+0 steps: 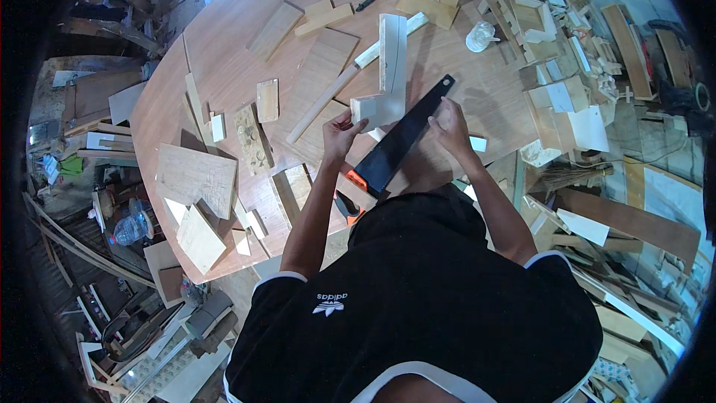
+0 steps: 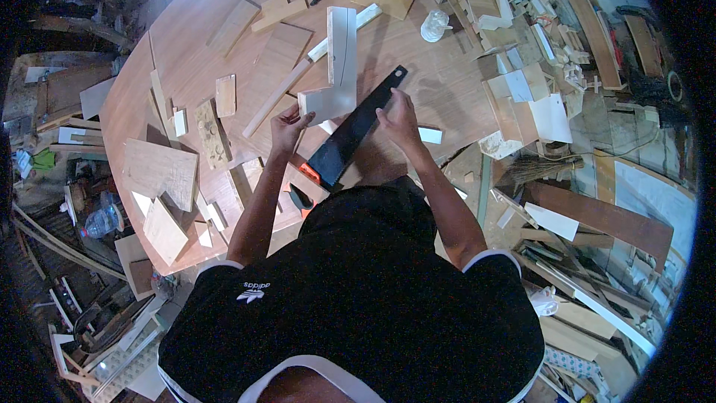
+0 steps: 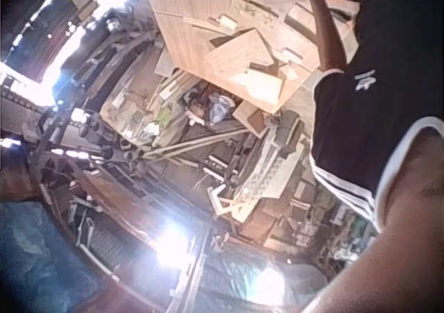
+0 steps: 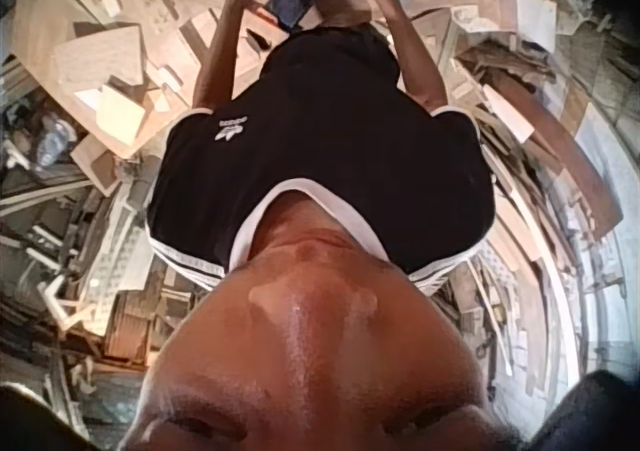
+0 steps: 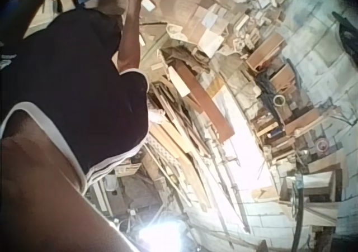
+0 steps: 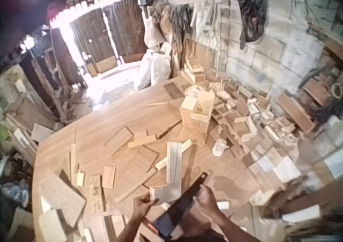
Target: Sawing a small wooden block and checking its fit into an L-shaped wooden frame.
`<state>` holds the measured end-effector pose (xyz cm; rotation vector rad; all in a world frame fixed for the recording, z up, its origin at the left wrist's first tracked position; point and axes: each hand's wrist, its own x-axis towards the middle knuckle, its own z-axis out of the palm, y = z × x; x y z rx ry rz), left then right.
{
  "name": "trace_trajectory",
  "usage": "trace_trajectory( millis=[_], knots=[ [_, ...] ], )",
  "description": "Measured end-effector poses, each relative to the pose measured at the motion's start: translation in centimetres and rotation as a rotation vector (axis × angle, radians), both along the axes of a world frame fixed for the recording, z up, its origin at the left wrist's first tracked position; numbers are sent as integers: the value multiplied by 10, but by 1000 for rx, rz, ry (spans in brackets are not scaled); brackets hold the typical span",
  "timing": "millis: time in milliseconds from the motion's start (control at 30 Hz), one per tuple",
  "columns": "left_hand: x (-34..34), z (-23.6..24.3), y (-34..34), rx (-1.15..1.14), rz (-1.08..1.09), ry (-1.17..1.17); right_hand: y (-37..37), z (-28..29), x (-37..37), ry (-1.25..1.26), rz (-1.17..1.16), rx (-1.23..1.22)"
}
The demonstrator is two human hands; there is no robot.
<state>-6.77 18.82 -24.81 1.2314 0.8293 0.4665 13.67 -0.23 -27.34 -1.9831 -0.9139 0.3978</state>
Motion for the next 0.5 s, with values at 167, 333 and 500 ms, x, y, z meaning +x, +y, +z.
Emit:
trace_trajectory(
  millis=[167,333,500],
  knots=[
    [-1,-12,3,8,5,37,5,-53,-19,158,-98,-82],
    [6,10,1,-42,67,127,7,-61,-23,164,-312,-185],
    [-21,10,19,-104,159,77,18,-34,-33,379,-186,-79]
  ],
)
